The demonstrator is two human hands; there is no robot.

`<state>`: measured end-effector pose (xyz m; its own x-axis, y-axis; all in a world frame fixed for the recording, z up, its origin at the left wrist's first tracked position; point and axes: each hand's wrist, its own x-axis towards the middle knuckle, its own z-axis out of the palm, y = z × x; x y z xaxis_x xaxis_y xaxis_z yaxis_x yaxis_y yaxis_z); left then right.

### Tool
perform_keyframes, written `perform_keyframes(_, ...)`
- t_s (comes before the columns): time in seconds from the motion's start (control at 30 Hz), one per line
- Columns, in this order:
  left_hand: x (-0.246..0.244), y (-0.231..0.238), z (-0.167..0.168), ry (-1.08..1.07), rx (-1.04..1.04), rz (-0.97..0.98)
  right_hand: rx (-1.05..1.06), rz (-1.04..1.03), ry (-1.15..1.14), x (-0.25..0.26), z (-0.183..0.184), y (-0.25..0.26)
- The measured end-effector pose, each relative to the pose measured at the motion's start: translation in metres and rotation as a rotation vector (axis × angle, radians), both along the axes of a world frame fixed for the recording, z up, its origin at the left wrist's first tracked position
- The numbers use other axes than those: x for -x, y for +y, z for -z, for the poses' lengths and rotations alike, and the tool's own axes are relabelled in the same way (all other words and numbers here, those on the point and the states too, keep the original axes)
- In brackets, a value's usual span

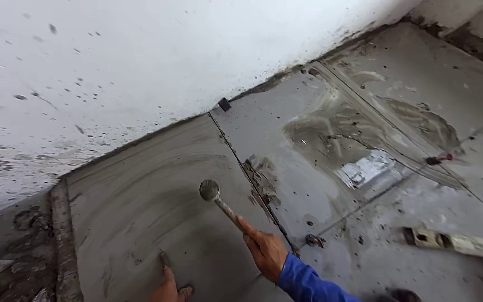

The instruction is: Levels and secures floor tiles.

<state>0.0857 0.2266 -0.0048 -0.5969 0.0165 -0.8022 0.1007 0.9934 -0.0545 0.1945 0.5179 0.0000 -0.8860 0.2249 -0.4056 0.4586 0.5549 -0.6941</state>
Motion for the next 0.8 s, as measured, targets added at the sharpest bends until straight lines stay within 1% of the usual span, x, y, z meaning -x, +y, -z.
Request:
perform_keyframes(0.07, -0.001, -0.004, 0.001, 0.009, -0.02, 0.026, 0.026, 0.02, -0.009, -0.049, 0.006, -0.018)
perform_keyframes(0.1, 0.0, -0.004, 0.001, 0.014, -0.028, 0.031, 0.022, 0.059, 0.035, -0.069, 0.007, -0.027)
perform_keyframes(0.17, 0.002, -0.002, -0.001, 0.011, -0.031, 0.031, 0.007, 0.14, 0.136, -0.098, 0.004, -0.042)
perform_keyframes(0.2, 0.001, -0.003, -0.002, 0.008, -0.03, 0.031, -0.002, 0.155, 0.15, -0.113, 0.003, -0.046)
perform_keyframes(0.27, 0.0, -0.002, -0.004, 0.006, -0.028, 0.035, -0.012, 0.146, 0.096, -0.131, 0.003, -0.048)
perform_keyframes(0.33, 0.001, 0.0, -0.004, 0.014, -0.015, 0.049, -0.007, 0.144, 0.029, -0.133, -0.008, -0.044)
perform_keyframes(0.4, 0.002, 0.002, -0.002, 0.035, -0.002, 0.062, -0.02, 0.179, 0.052, -0.132, -0.02, -0.048)
perform_keyframes(0.47, 0.001, 0.002, 0.001, 0.036, 0.019, 0.064, -0.077, 0.188, 0.1, -0.143, -0.009, -0.055)
perform_keyframes(0.53, 0.0, 0.003, -0.003, 0.018, 0.014, 0.048, -0.115, 0.153, 0.05, -0.149, 0.0, -0.052)
perform_keyframes(0.6, 0.005, 0.007, -0.009, 0.014, 0.003, 0.037, -0.067, 0.133, -0.029, -0.138, -0.016, -0.041)
perform_keyframes(0.67, 0.011, 0.006, -0.018, 0.026, -0.02, 0.051, -0.036, 0.15, -0.014, -0.129, -0.033, -0.039)
perform_keyframes(0.73, 0.014, -0.008, -0.026, 0.053, -0.076, 0.017, -0.058, 0.135, 0.064, -0.131, -0.041, -0.043)
perform_keyframes(0.8, 0.023, -0.042, -0.029, 0.143, -0.123, -0.126, -0.111, 0.053, 0.167, -0.123, -0.041, -0.043)
